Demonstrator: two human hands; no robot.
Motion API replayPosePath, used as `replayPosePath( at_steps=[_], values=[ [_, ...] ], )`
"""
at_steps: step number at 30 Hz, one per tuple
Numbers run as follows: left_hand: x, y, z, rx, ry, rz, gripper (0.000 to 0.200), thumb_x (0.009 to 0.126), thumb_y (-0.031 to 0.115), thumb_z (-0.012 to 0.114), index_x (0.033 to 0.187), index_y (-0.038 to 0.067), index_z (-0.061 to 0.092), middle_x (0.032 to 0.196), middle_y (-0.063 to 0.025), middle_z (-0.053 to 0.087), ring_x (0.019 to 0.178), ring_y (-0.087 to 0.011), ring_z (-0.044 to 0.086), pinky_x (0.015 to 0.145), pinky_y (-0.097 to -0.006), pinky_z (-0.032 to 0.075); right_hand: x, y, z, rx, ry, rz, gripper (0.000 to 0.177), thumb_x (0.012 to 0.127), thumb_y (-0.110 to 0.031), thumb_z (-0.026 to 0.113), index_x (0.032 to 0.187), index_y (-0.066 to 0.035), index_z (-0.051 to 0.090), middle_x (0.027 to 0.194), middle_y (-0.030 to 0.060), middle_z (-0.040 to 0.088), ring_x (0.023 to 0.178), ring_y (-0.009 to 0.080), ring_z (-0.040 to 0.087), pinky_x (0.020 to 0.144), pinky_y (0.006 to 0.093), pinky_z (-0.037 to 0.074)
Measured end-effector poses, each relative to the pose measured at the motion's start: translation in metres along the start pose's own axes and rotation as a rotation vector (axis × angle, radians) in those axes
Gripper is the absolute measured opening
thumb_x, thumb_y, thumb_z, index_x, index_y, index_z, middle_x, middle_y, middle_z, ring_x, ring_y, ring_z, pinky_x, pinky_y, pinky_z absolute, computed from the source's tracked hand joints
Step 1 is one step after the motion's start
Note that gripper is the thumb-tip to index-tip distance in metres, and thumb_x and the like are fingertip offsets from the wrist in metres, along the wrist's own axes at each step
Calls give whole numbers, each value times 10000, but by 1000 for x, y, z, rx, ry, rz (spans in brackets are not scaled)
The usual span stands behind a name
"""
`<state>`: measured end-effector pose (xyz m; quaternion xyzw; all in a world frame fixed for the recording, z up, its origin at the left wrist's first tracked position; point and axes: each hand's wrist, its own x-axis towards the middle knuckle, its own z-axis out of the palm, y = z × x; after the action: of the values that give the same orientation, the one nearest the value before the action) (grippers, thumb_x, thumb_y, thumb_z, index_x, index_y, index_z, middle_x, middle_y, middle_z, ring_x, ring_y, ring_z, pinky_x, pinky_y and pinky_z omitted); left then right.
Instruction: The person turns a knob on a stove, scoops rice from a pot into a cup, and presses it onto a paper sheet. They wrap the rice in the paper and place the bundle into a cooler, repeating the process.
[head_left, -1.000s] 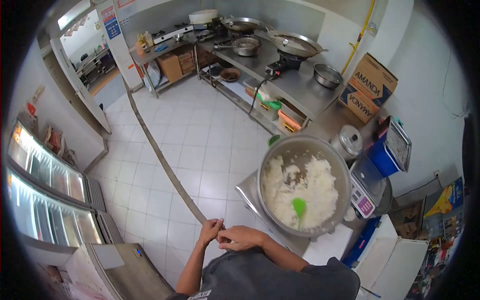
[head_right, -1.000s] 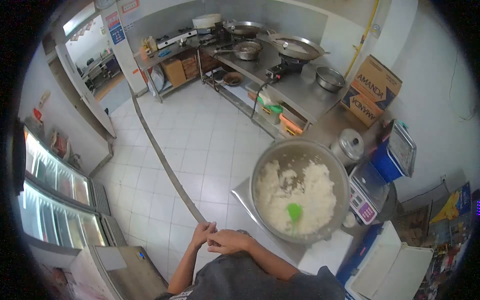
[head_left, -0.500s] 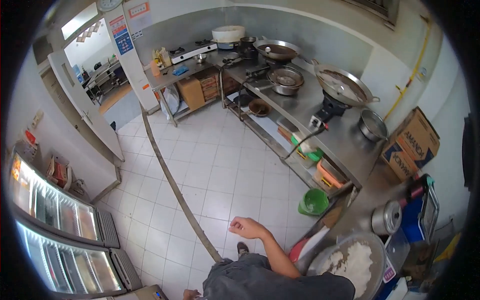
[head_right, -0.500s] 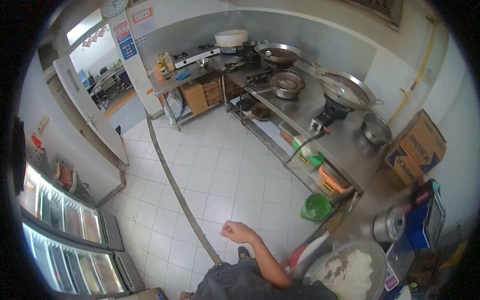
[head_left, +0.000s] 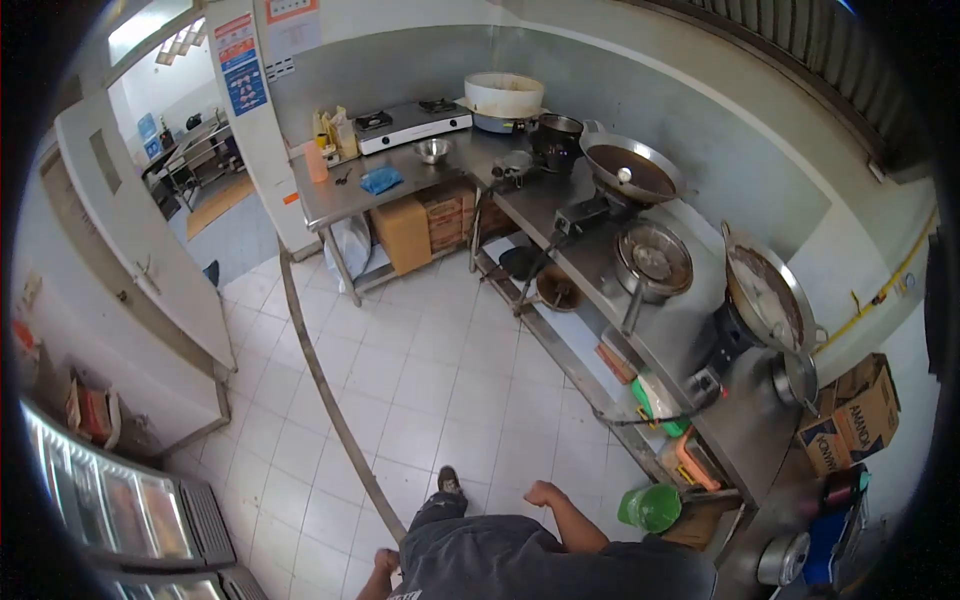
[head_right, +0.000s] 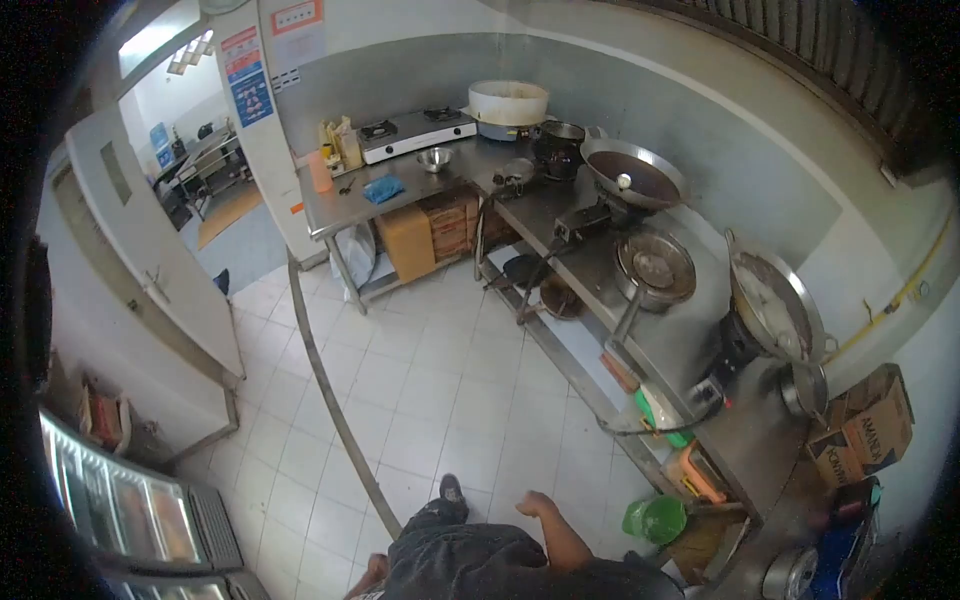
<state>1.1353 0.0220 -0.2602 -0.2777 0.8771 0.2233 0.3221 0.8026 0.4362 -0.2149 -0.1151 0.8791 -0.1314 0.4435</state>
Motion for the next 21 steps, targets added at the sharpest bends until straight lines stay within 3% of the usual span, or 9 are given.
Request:
replayPosePath(
  at_steps=[3,5,7,9,11,17,19,20,21],
  values=[
    [110,52,-122,210,33,118,347,789,440,664,847,108,749,853,-112,733,841,-301,705,738,-421,561,15,-7,-49,323,-30,300,390,797,-396,653,756,-11,697,724,113,695,609,233,649,551,390,517],
    [187,98,-202,-73,157,149,340,815,340,759,757,16,673,634,-115,686,647,-227,705,618,-361,560,35,-21,-102,308,-62,267,390,787,-428,659,767,-40,703,713,85,689,592,185,641,519,342,510],
    [242,150,-286,-422,195,167,395,824,358,772,809,-21,660,656,-133,698,619,-189,703,599,-329,552,67,-36,-148,485,43,366,375,776,-421,667,790,-48,709,705,85,685,582,187,637,516,329,516],
    [260,226,-386,-439,206,191,500,797,459,759,885,-28,687,703,-156,715,645,-192,711,604,-316,545,102,-55,-204,564,78,372,349,790,-355,642,753,-12,694,727,144,696,694,286,683,644,416,536],
    [313,266,-436,-489,194,249,532,787,485,764,884,-32,682,694,-157,710,641,-199,712,590,-308,543,144,-77,-255,310,507,145,370,831,-379,638,812,-13,691,833,176,713,784,352,684,714,465,530],
    [434,337,-489,-663,180,49,681,789,558,741,967,-95,670,686,-186,692,646,-235,720,572,-304,545,300,-142,-503,537,928,-120,317,883,-357,628,941,-47,654,908,180,699,879,374,668,765,485,516],
    [464,327,-494,-425,33,52,770,898,578,595,1061,-174,592,729,-188,706,744,-232,726,645,-370,558,351,-166,-601,557,1072,-136,310,897,-321,623,1028,-40,639,878,170,704,867,378,672,779,470,521],
    [461,334,-506,-329,-63,-17,743,905,650,481,879,-57,710,881,-228,718,882,-256,715,867,-359,519,368,-173,-650,484,1041,-137,377,900,-326,627,1120,-20,605,994,166,705,943,346,671,813,442,521],
    [494,317,-489,-52,-27,7,690,922,628,462,823,-2,726,802,-188,716,830,-320,706,845,-388,522,390,-184,-692,528,1139,-101,343,885,-311,648,1058,-17,615,954,175,699,925,344,672,807,437,523]
  ],
)
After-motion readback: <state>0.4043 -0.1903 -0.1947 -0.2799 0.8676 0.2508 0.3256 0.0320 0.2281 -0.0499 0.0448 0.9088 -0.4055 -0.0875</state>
